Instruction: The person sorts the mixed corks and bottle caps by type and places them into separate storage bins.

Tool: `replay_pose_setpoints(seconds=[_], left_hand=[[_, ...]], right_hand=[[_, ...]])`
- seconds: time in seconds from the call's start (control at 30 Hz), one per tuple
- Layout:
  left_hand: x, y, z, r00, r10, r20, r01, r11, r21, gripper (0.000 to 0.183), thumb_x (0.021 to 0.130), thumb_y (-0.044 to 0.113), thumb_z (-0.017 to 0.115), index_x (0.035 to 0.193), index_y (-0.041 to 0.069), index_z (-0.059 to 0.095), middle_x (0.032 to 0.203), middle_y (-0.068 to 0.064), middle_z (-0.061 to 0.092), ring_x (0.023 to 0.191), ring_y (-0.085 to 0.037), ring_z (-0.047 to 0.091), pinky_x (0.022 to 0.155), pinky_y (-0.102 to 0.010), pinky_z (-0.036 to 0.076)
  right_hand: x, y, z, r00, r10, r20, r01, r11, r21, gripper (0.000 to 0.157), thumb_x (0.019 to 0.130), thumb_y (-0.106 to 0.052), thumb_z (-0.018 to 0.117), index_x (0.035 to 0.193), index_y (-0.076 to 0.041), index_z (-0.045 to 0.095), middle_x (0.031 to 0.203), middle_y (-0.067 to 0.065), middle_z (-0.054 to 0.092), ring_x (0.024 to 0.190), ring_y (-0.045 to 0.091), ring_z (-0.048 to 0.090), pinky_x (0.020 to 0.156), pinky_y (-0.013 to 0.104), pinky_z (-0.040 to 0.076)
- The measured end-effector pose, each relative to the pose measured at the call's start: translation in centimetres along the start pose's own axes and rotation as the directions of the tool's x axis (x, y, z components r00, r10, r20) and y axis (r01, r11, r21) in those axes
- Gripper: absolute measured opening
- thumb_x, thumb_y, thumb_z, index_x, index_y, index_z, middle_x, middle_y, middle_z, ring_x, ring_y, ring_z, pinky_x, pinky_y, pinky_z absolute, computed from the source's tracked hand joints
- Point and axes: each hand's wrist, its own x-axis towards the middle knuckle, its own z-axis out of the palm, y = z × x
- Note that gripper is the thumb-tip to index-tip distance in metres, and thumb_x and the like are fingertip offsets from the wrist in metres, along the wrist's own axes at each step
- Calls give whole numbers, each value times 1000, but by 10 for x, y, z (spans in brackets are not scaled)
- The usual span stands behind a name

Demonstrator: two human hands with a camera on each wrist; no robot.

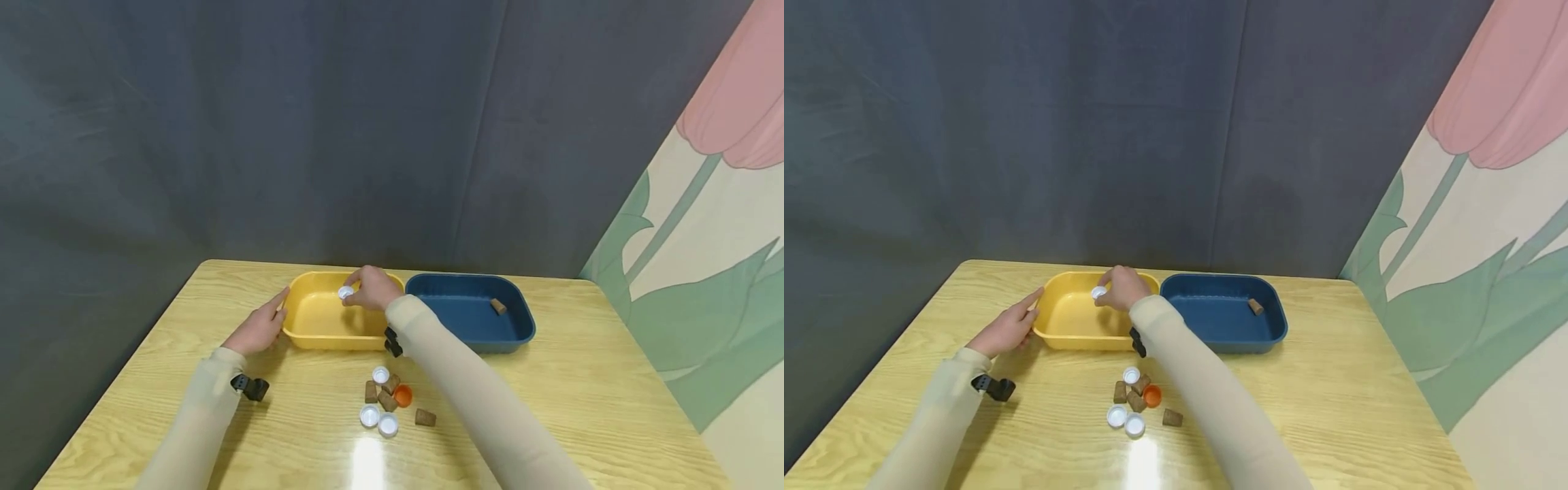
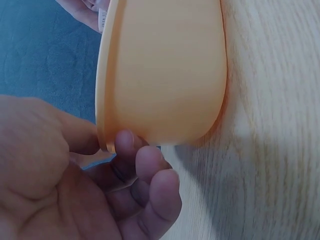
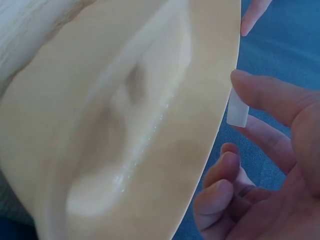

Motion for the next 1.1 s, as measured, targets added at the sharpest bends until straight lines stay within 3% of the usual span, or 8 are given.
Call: replay_pose_setpoints(seconds=[0.33,0.57,0.73,0.87,0.97,1.1], left_hand=[[0,-2,2,1000,10,18,-10,1000,-19,56,111,15,30,161,6,8,65,-7,49,52,-16,44,52,-32,43],[-4,-7,2,999,34,6,-34,999,-17,56,110,13,30,160,3,8,64,-12,52,52,-17,47,52,-33,44],[-1,-4,3,999,44,12,-44,999,-19,56,110,13,30,161,4,8,66,-12,52,52,-17,46,51,-32,43],[1,-4,2,999,51,2,-51,999,-4,56,110,14,30,161,3,9,64,-10,52,52,-17,46,51,-32,42],[0,-4,1,999,45,-7,-45,999,3,56,110,14,30,160,3,9,63,-10,52,52,-17,47,51,-32,43],[-2,-4,3,999,40,-16,-40,999,-13,56,110,14,30,160,3,9,64,-9,51,53,-17,48,52,-32,44]], right_hand=[[1,-2,4,999,42,7,-42,999,-19,39,86,-30,81,121,-17,73,136,4,60,125,24,54,102,38,48],[-2,-2,7,1000,12,12,-12,1000,4,49,87,-32,80,131,-17,67,144,5,55,134,27,49,104,40,47],[-11,-1,-11,1000,0,-31,3,996,89,54,87,-31,80,137,-19,63,139,4,59,114,23,58,90,38,53],[-22,1,-30,997,-38,-74,49,986,158,53,86,-31,81,136,-22,64,114,3,66,90,19,56,71,32,49],[-33,4,-41,993,-86,-83,101,976,195,54,85,-34,81,135,-22,65,94,3,63,77,20,51,59,29,41],[-52,16,-49,986,-141,-93,158,965,210,55,84,-38,82,133,-21,67,90,3,61,76,20,52,56,28,39]])
